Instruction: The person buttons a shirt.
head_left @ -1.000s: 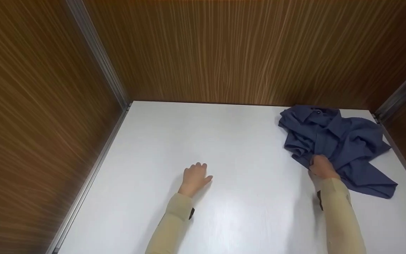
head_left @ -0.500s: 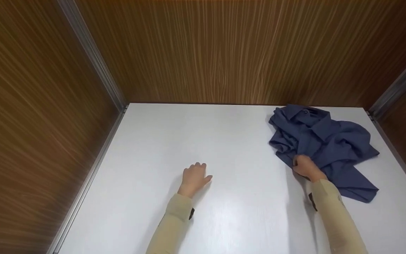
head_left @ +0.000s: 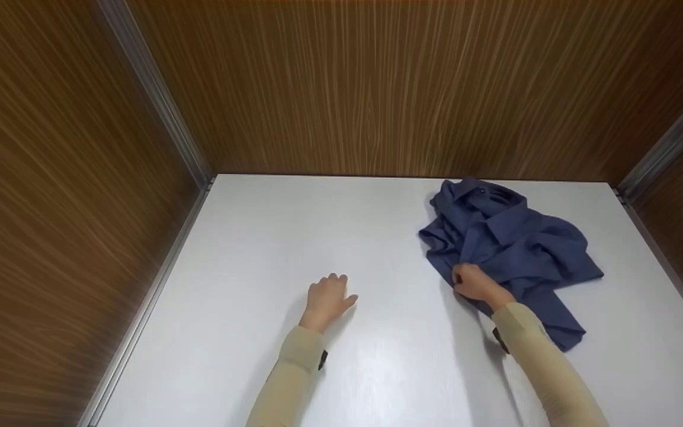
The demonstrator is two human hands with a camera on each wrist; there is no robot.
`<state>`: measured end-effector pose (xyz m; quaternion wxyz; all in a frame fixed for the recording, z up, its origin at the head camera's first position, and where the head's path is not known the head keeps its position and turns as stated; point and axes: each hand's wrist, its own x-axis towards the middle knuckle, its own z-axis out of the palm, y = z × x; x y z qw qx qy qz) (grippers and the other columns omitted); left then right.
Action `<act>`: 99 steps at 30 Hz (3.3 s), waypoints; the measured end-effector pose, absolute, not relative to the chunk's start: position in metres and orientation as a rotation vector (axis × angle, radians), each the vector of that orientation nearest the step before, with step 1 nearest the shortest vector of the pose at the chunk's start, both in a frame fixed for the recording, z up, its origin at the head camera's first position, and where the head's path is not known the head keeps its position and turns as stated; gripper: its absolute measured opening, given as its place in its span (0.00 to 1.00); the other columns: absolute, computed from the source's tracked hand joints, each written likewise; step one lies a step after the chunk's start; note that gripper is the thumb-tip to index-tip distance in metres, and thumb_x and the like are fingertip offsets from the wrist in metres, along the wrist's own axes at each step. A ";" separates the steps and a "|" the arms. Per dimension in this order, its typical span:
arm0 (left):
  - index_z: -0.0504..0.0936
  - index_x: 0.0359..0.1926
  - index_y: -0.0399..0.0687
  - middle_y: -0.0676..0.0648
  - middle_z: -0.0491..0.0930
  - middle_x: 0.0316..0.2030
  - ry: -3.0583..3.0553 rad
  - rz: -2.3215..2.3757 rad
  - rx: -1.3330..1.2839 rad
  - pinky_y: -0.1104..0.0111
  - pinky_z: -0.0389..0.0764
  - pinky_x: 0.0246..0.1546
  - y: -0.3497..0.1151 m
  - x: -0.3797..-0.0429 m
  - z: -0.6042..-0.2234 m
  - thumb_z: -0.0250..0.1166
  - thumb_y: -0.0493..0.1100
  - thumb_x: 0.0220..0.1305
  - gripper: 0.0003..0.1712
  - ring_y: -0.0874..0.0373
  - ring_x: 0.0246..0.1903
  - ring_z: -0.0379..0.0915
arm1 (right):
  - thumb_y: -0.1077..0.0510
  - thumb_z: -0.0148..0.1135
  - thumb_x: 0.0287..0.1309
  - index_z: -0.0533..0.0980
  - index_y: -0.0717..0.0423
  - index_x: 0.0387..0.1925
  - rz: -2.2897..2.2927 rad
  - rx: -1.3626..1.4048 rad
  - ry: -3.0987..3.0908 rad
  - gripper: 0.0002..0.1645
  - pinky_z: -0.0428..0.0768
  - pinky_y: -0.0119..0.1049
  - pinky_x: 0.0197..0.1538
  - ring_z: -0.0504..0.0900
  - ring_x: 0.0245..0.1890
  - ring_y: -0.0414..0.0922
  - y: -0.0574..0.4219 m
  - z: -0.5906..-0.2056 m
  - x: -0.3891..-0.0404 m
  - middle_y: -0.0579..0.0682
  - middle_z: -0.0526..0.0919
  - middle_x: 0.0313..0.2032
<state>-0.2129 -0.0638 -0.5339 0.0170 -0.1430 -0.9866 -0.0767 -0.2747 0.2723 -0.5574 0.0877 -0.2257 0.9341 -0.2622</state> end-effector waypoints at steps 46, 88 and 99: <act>0.76 0.44 0.41 0.42 0.76 0.36 -3.060 -0.223 -0.420 0.58 0.73 0.27 -0.066 -0.215 -0.537 0.59 0.59 0.53 0.27 0.49 0.33 0.74 | 0.72 0.58 0.34 0.67 0.53 0.18 -0.618 -1.439 2.373 0.13 0.59 0.23 0.23 0.59 0.19 0.35 0.139 -0.550 -0.186 0.39 0.60 0.20; 0.66 0.53 0.28 0.32 0.69 0.44 -3.086 -0.796 -0.230 0.57 0.69 0.45 -0.083 -0.249 -0.538 0.63 0.38 0.54 0.27 0.41 0.44 0.69 | 0.63 0.60 0.43 0.67 0.68 0.48 -0.869 -0.516 3.165 0.27 0.64 0.61 0.40 0.64 0.45 0.66 0.272 -0.510 -0.235 0.71 0.65 0.46; 0.59 0.57 0.29 0.31 0.68 0.46 -3.030 -1.039 -0.042 0.58 0.67 0.48 -0.081 -0.265 -0.539 0.61 0.35 0.50 0.33 0.41 0.47 0.67 | 0.49 0.54 0.57 0.56 0.77 0.56 -0.915 -0.184 3.014 0.39 0.59 0.63 0.47 0.56 0.51 0.71 0.294 -0.514 -0.238 0.78 0.58 0.50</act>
